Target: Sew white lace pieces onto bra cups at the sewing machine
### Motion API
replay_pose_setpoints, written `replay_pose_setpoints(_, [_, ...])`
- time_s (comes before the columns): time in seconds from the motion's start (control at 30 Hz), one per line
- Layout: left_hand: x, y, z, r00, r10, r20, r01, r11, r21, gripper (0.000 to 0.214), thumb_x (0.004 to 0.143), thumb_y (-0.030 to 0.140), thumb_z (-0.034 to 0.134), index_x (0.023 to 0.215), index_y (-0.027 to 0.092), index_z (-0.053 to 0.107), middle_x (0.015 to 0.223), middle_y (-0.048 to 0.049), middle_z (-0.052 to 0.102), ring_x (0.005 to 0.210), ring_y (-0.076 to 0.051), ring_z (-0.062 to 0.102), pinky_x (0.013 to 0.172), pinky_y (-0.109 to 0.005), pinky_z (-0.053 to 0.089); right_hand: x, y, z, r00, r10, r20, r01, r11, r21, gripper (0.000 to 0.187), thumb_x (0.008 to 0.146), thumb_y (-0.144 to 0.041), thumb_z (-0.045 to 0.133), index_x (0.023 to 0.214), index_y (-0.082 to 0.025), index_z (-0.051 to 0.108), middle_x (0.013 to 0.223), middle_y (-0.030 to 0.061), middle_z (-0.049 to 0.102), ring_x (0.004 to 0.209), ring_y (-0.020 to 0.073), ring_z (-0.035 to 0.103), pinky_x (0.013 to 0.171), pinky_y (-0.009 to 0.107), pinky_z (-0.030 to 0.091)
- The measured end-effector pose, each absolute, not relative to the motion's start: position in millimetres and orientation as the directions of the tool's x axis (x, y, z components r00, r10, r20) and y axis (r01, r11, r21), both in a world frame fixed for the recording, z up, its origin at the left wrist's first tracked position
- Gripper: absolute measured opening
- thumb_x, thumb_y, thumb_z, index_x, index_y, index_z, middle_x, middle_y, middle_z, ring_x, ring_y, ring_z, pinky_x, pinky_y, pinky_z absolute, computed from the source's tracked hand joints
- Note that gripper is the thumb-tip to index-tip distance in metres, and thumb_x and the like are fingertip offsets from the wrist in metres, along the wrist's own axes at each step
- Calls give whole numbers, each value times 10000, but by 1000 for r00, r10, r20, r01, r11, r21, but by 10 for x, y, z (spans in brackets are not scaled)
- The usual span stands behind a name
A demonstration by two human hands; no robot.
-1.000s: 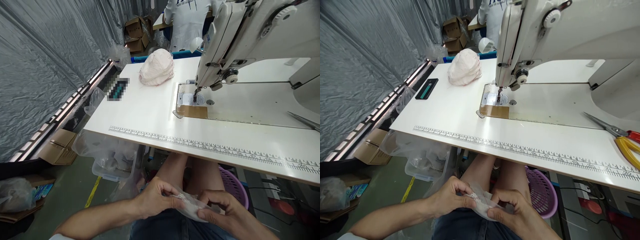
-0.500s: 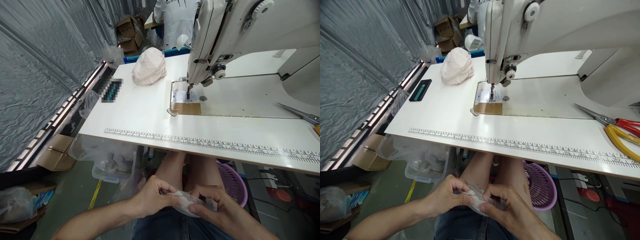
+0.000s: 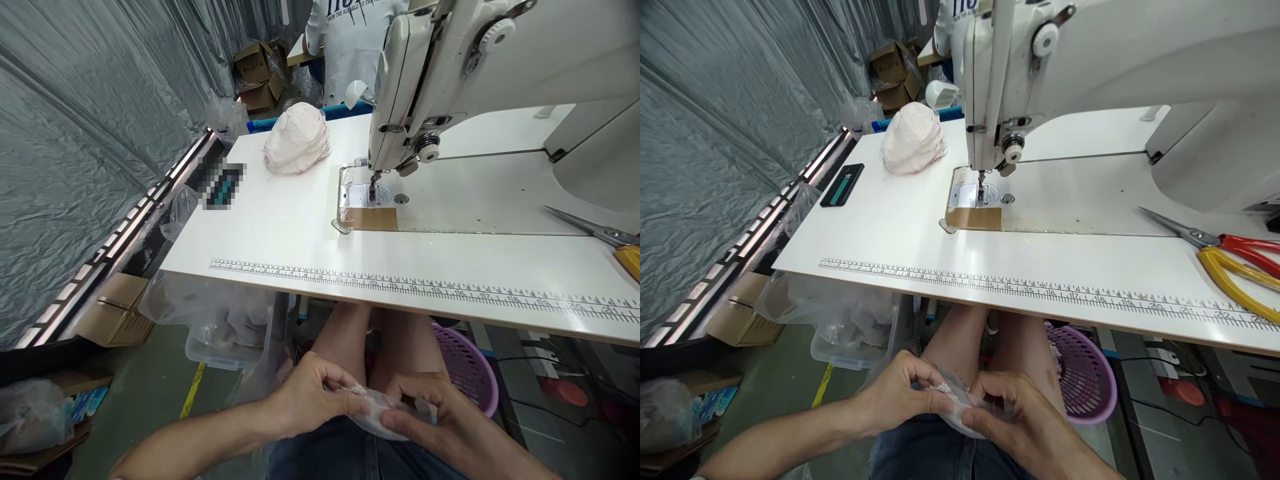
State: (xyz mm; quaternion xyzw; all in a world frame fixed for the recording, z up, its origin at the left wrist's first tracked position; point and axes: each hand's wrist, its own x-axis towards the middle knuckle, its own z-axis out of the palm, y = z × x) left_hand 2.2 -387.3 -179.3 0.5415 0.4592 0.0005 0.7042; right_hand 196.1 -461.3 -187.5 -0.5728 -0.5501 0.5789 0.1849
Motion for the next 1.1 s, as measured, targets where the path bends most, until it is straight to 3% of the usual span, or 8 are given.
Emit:
replay_pose_setpoints(0.23, [52,-3867,-1759,602,528,-599,515,316,797,274,688,352,671,781,101,732,683,-59,633,610,-87,472,546,-168,335,1935,-4563,-1883,-341,860,-380,307,-280,-909,273,823,-418,572,736,-159,572,688,-19,524,668,101,452,596,193,302])
replay_pose_setpoints(0.53, [70,-3868,-1729,604,553,-573,562,214,799,305,701,401,658,759,110,730,642,-51,631,584,-82,471,535,-167,331,1952,-4558,-1868,-320,857,-405,267,-328,-906,347,831,-468,532,711,-143,545,650,-9,474,647,103,399,576,206,282])
replay_pose_setpoints(0.77, [82,-3863,-1760,620,614,-488,576,66,815,210,762,372,624,769,192,731,688,-3,664,618,-87,536,594,-178,374,1954,-4550,-1939,-279,873,-400,342,-299,-891,294,829,-442,555,768,-155,568,703,-7,500,682,107,424,589,203,303])
replay_pose_setpoints(0.83, [81,-3877,-1780,646,673,-360,545,-75,835,181,805,338,594,781,214,724,687,24,665,617,-79,566,611,-173,395,1957,-4532,-1947,-262,897,-356,381,-242,-892,259,843,-410,556,764,-164,573,707,-12,523,673,101,447,575,198,303])
replay_pose_setpoints(0.9, [78,-3889,-1802,731,679,-66,399,-347,848,175,851,244,540,839,184,704,679,21,658,588,-75,578,574,-172,403,1966,-4506,-1940,-263,932,-248,408,-126,-904,207,870,-360,536,786,-175,574,721,-13,537,666,95,471,564,194,310])
replay_pose_setpoints(0.93, [78,-3892,-1808,759,640,120,309,-516,799,171,857,182,517,878,152,685,692,7,658,577,-80,580,549,-178,405,1972,-4489,-1931,-267,951,-156,426,-29,-904,183,890,-325,510,800,-177,568,744,-6,541,680,97,484,572,195,320])
replay_pose_setpoints(1.0, [80,-3893,-1799,755,485,442,197,-810,553,166,828,86,506,923,82,643,730,-42,659,573,-105,576,526,-209,415,1984,-4454,-1904,-276,960,54,499,191,-846,165,916,-244,451,806,-171,549,799,20,537,735,110,503,613,207,347])
replay_pose_setpoints(1.1, [87,-3890,-1729,749,263,608,209,-965,160,219,777,49,523,971,4,615,880,-153,660,632,-172,592,508,-268,431,1992,-4409,-1862,-304,913,273,586,405,-702,152,916,-159,412,846,-159,546,840,52,523,744,114,508,621,213,368])
